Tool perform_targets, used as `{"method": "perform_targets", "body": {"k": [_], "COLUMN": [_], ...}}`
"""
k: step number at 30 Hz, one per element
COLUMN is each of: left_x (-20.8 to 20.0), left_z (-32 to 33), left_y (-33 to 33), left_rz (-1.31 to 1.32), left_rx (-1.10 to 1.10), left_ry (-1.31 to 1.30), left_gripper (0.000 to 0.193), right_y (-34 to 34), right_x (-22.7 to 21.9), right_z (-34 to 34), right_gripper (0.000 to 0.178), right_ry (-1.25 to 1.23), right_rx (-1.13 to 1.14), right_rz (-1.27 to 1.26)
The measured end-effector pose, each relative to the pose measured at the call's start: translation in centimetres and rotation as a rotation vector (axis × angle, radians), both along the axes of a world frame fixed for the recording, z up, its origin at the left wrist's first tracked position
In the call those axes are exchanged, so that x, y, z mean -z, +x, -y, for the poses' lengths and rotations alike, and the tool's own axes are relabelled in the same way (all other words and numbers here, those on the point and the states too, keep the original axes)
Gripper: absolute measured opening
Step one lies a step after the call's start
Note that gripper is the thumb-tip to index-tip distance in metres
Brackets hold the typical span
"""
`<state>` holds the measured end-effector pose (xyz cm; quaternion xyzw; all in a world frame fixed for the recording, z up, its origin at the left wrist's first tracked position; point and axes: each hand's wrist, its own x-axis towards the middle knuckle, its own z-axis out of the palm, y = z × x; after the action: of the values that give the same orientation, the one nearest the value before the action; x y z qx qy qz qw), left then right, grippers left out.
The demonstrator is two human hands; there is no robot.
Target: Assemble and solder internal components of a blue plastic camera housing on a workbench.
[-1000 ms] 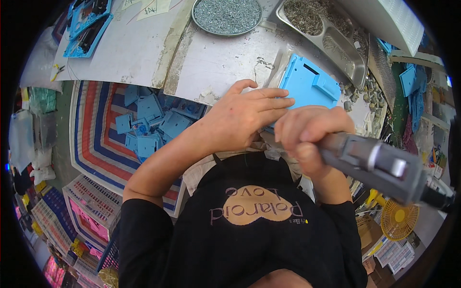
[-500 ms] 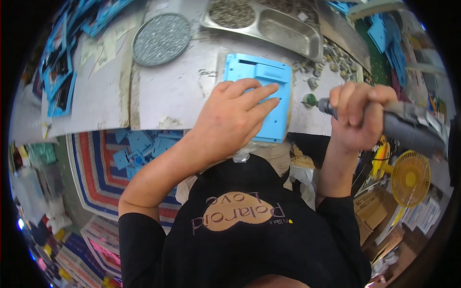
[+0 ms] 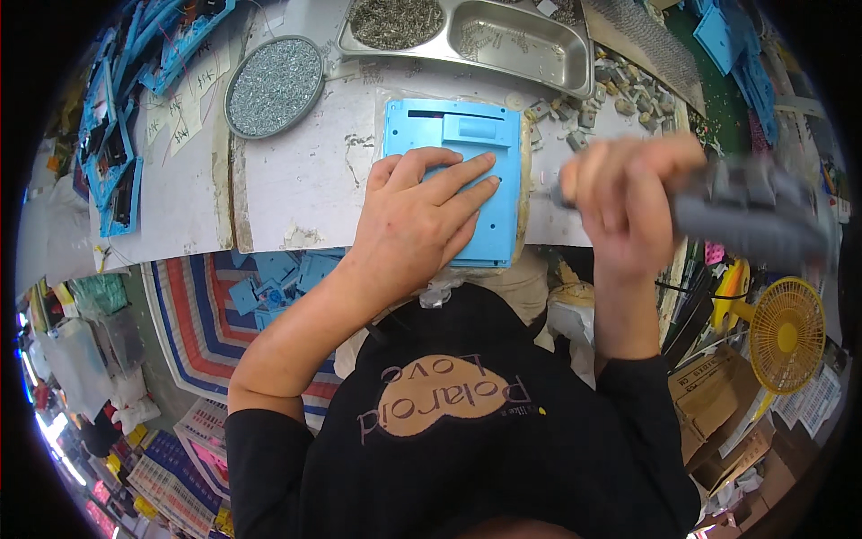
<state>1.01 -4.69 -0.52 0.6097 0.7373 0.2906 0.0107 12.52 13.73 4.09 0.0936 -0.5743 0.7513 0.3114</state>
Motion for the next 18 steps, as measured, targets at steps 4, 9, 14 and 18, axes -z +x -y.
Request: {"method": "perform_targets", "body": {"k": [4,9,14,18], "left_x": [-0.1,-0.5,-4.2,4.0], "left_z": [-0.6,-3.5,1.7,25.2], "left_y": [-0.3,-4.3,-7.1,-7.3], "left_rz": [0.116,-0.076,0.004,0.507], "left_rx": [0.027,-0.103,-0.062,-1.058], "left_ry": [0.018,0.106,0.319,0.622], "left_gripper": [0.038,0.037,0.033,0.032], "right_y": [2.0,0.8,1.1,1.5], "right_x": [0.7,-2.3,-6.3,-6.8], "right_z": [2.2,1.4,-2.3,-3.8], "right_gripper": [0.014,0.021,0.018,0.019], "right_ry": [0.09,0.042,0.089,0.123], "right_rx": [0.126,0.043,0.002,0.087], "right_rz": [0.15,-0.021,-0.081,-0.027]}}
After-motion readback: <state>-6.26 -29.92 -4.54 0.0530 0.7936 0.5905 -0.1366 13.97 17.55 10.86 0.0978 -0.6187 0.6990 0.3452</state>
